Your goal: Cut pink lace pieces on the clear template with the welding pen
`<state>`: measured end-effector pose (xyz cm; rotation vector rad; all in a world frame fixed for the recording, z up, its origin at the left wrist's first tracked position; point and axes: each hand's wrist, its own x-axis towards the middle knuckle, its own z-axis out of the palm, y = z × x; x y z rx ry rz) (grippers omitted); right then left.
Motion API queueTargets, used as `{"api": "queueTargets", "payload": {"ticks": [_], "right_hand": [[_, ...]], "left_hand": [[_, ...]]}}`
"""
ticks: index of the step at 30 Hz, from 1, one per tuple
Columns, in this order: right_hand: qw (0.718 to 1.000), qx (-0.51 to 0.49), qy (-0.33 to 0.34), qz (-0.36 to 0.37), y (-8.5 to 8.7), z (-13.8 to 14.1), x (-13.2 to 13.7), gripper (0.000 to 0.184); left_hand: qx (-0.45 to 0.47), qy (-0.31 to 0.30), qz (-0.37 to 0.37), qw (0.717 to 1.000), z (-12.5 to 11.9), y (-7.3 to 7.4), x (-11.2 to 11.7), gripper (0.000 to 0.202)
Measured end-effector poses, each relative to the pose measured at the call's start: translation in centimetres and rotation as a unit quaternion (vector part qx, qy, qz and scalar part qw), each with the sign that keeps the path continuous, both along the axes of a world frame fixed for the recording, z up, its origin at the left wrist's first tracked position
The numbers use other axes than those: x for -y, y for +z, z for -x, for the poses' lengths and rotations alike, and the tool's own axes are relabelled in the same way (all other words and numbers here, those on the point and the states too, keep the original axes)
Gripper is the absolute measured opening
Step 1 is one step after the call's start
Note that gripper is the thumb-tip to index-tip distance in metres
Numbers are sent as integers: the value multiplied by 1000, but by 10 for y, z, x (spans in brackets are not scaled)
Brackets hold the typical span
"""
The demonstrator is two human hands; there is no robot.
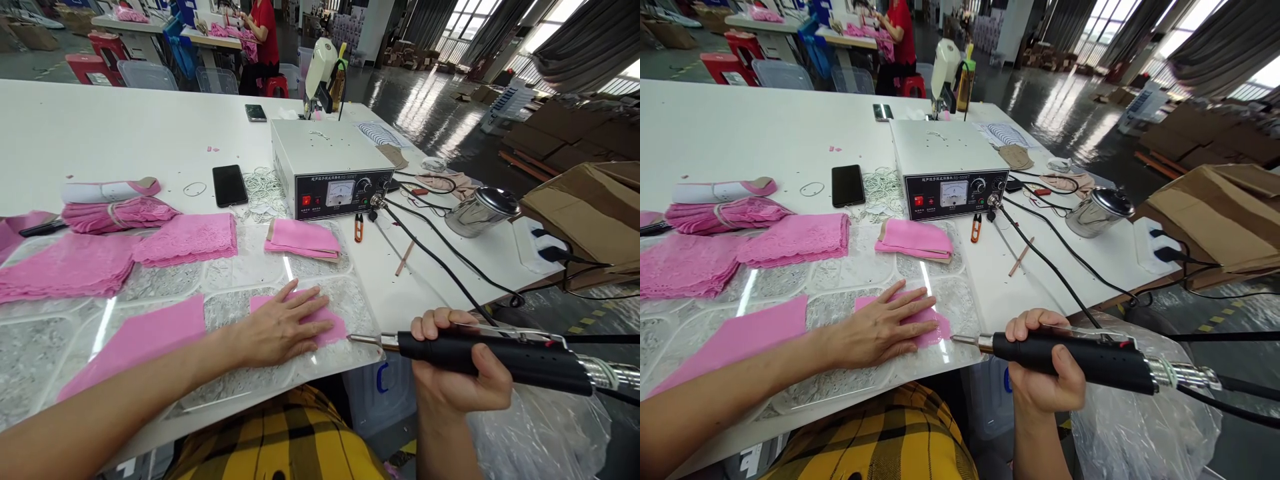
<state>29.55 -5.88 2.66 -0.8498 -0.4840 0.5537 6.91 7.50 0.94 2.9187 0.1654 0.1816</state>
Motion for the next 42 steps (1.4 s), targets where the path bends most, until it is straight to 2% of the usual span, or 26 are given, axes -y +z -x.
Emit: {"api": "queueTargets", "payload": {"ticks": [8, 16, 35, 42], "right_hand": [[1000, 11, 7, 2, 1, -2, 0, 23], [999, 50, -14, -13, 7, 1, -1, 22], [996, 83, 18, -22, 5, 7, -5, 23], [995, 98, 15, -19, 7, 7, -5, 17]], "left_hand": [[4, 3, -10, 1000, 0, -1, 1, 42], [10, 6, -1, 1000, 0, -5, 2, 41], [24, 11, 3, 1000, 0, -5, 4, 41], [19, 13, 6, 1000, 0, -4, 4, 42]]}}
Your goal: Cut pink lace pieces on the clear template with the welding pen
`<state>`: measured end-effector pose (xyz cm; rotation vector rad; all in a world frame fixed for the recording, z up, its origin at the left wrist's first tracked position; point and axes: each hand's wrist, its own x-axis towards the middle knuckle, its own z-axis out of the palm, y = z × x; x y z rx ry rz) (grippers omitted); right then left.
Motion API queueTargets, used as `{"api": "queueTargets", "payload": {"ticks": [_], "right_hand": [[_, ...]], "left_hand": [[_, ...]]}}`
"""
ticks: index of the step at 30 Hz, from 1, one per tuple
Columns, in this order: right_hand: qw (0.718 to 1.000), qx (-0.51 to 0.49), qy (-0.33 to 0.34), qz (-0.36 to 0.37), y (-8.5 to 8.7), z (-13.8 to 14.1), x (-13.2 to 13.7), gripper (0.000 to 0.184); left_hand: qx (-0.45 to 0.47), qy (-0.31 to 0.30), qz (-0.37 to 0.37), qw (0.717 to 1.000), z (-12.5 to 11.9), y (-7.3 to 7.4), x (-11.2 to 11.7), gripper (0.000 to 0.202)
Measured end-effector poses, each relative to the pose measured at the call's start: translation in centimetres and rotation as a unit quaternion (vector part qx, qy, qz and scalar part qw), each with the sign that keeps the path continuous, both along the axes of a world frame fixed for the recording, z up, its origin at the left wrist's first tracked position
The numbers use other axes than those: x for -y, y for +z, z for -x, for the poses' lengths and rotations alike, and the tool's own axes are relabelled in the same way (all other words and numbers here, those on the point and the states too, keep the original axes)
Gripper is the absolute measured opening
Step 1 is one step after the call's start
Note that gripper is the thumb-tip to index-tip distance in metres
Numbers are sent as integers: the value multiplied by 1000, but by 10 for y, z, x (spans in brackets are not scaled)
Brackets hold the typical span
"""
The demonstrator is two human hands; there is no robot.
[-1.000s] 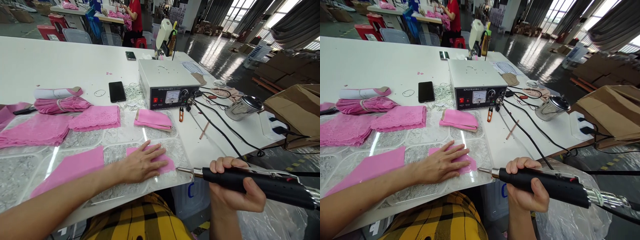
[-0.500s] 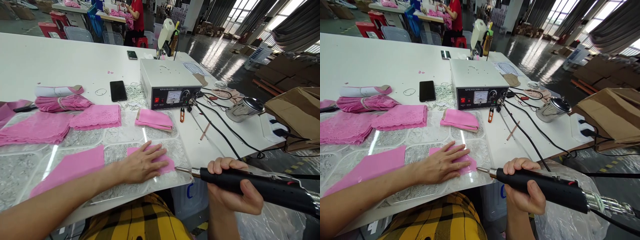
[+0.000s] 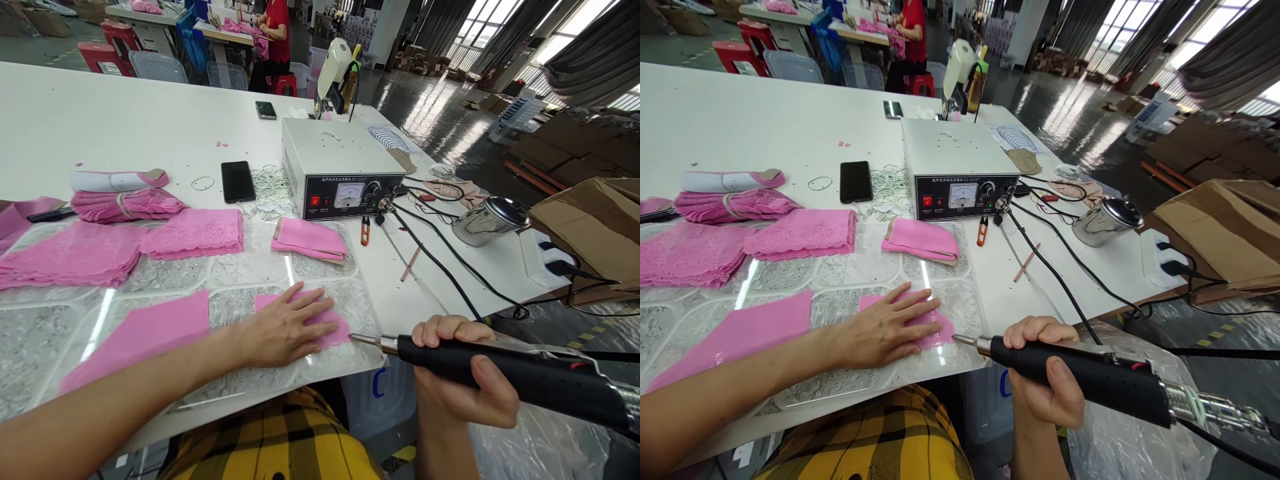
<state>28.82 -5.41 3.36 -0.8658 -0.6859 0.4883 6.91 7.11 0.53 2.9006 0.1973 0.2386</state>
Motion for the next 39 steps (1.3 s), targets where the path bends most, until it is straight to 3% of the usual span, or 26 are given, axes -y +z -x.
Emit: {"api": "queueTargets", "payload": {"ticks": [8, 13, 18, 23, 28, 32, 39], "right_hand": [[1000, 5, -12, 11, 5, 2, -2, 13], [999, -10, -31, 21, 9, 3, 0, 17], [999, -21, -17, 21, 4, 3, 2, 22], [995, -30, 93, 25, -6, 11, 2, 31], [984, -15, 178, 6, -3, 41, -7, 25], [979, -9, 204, 7, -2, 59, -12, 24], [976, -6, 218, 19, -5, 64, -13, 23]], "left_hand": [[-10, -2, 6, 1000, -1, -3, 0, 42], [-20, 4, 45, 999, 7, 19, -4, 41], [14, 66, 78, 995, 44, 35, -4, 34], [-11, 84, 105, 991, 85, 29, 12, 35], [-34, 98, 110, 989, 105, 20, 28, 39], [-30, 112, 99, 988, 112, 14, 33, 38], [-13, 111, 85, 990, 113, 9, 36, 36]]}}
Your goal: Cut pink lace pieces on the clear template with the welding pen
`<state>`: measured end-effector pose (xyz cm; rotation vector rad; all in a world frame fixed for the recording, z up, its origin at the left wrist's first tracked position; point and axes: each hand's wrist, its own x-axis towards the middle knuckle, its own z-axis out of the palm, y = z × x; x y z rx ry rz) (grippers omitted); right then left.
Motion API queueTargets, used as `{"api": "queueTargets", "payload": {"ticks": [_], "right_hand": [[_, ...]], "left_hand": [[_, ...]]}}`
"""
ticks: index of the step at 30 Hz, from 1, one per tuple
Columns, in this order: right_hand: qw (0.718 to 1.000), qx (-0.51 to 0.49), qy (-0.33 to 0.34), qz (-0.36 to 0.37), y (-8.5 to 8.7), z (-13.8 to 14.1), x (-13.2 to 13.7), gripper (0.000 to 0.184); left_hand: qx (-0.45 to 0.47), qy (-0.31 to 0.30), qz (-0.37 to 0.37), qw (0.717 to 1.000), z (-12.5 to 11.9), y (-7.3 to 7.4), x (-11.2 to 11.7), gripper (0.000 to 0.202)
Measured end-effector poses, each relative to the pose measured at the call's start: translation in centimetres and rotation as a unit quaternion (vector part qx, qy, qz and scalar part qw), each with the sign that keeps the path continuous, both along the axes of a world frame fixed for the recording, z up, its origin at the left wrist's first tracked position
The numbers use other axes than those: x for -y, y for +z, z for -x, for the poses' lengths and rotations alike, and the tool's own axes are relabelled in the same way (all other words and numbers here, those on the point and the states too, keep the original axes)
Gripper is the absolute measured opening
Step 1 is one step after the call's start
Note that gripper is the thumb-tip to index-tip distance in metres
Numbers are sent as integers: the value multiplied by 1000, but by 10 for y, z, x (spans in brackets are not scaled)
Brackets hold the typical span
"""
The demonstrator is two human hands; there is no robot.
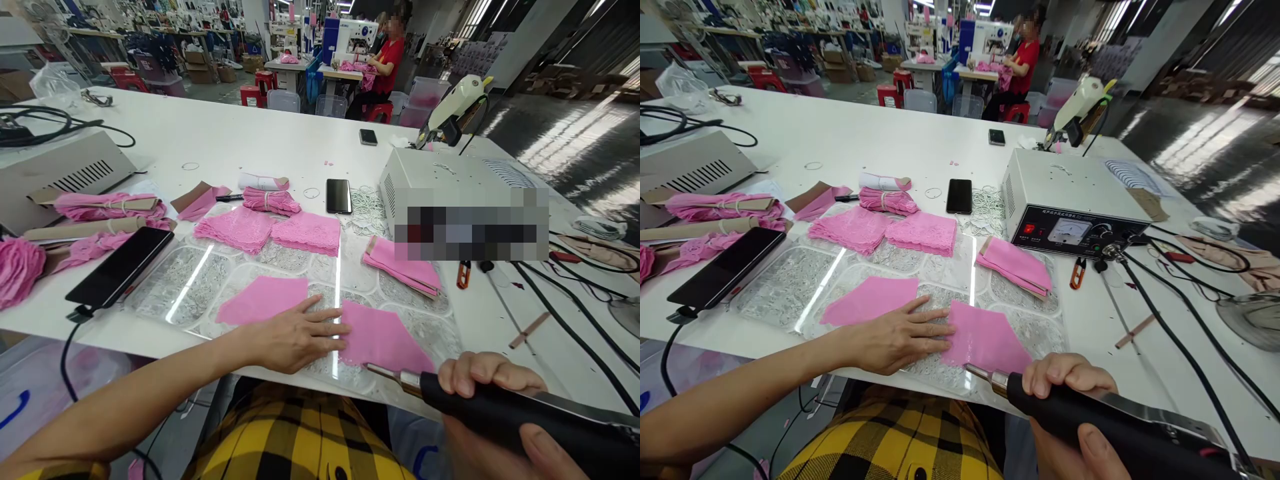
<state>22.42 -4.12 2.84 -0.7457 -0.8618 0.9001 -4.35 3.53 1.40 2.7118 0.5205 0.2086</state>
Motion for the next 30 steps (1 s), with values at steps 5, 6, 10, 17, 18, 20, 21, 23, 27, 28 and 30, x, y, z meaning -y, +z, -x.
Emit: {"api": "queueTargets", "payload": {"ticks": [5, 6, 10, 17, 18, 20, 21, 23, 27, 28, 30], "right_hand": [[1000, 7, 21, 1, 4, 6, -3, 22], [1000, 7, 21, -2, 5, 8, -4, 22], [1000, 5, 27, -11, 8, 15, -6, 22], [997, 18, 73, -19, 8, 26, -8, 21], [997, 22, 77, -19, 7, 27, -7, 20], [996, 29, 81, -21, 7, 30, -7, 20], [996, 31, 81, -21, 7, 31, -7, 20], [996, 32, 79, -18, 7, 32, -6, 19], [996, 33, 81, -5, 9, 35, -5, 19], [996, 33, 81, -2, 9, 35, -5, 19], [996, 33, 82, -3, 10, 36, -6, 19]], "left_hand": [[5, -6, -8, 1000, 0, -1, 1, 36], [2, -6, -9, 1000, 0, -1, 1, 36], [-11, -5, -10, 1000, 1, -1, 1, 37], [5, -2, -15, 1000, 1, -5, 3, 37], [9, -1, -16, 1000, 1, -6, 3, 37], [16, 1, -19, 1000, 1, -7, 4, 37], [18, 2, -20, 1000, 1, -7, 4, 37], [21, 2, -25, 999, 1, -8, 4, 36], [29, -1, -37, 999, 1, -9, 5, 35], [32, -1, -40, 999, 1, -9, 5, 35], [37, -1, -43, 998, 1, -9, 5, 35]]}}
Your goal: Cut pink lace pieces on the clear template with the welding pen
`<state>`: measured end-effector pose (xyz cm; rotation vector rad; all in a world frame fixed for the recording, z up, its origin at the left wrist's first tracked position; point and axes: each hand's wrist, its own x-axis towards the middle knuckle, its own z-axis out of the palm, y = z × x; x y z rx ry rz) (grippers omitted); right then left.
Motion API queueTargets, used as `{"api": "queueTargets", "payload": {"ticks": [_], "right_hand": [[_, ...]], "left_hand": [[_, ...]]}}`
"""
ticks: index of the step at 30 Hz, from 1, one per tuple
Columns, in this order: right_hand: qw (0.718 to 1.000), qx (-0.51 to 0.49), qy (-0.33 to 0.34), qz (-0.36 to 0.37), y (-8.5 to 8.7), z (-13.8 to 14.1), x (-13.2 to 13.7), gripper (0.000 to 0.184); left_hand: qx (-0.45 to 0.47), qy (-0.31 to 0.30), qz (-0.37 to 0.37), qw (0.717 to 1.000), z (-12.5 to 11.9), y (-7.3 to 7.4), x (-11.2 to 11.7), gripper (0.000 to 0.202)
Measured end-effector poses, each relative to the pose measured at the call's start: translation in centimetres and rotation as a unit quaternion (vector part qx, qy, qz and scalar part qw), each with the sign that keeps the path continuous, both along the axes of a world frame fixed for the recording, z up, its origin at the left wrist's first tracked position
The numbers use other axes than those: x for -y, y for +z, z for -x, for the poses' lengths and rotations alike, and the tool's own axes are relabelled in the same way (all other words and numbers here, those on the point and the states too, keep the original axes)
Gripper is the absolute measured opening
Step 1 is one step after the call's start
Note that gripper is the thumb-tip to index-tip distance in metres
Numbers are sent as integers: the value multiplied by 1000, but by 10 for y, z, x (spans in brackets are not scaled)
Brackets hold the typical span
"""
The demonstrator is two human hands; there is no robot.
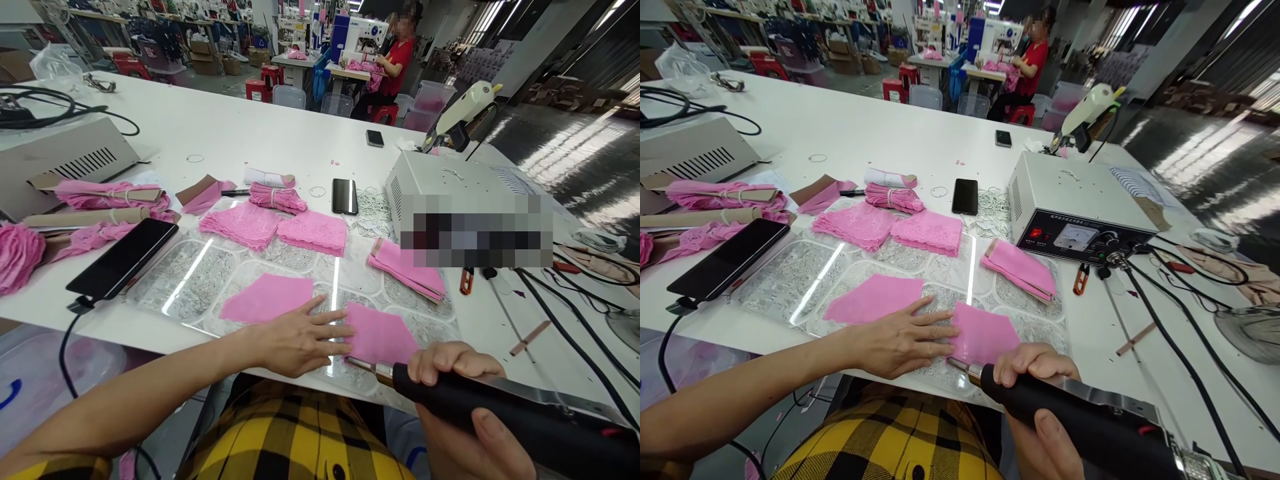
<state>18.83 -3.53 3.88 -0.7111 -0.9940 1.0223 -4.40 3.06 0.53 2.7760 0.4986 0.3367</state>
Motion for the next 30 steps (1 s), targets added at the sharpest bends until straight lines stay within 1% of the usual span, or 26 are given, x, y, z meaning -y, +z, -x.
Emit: {"api": "queueTargets", "payload": {"ticks": [5, 11, 14, 16, 17, 19, 21, 23, 25, 28, 30], "right_hand": [[1000, 5, -2, -6, 1, 1, -1, 18], [1000, 19, 17, -6, -1, 1, 2, 12], [1000, 24, 10, 5, 1, 3, 4, 11], [1000, 23, -7, 11, 4, 4, 4, 12], [1000, 19, -19, 12, 6, 5, 4, 13], [999, 6, -44, 17, 8, 7, 3, 15], [998, -10, -57, 25, 9, 10, 1, 16], [998, -20, -47, 22, 8, 14, -2, 17], [999, -20, -24, 11, 6, 20, -6, 19], [1000, -19, 6, -4, 3, 32, -13, 19], [1000, -19, 21, -10, 3, 41, -16, 19]], "left_hand": [[-7, 5, 13, 1000, 0, 2, 0, 35], [-5, 5, 8, 1000, -2, 2, 1, 34], [-14, 2, 6, 1000, 0, 9, 0, 36], [-12, 15, 8, 1000, 8, 18, -3, 40], [-7, 31, 9, 999, 15, 23, -5, 42], [7, 74, 8, 997, 32, 32, -8, 42], [9, 106, 6, 994, 51, 37, -9, 41], [-13, 112, 11, 994, 69, 36, -8, 40], [-47, 106, 19, 993, 81, 33, -5, 40], [-80, 104, 25, 991, 89, 26, -1, 41], [-77, 107, 24, 991, 91, 22, 0, 42]]}}
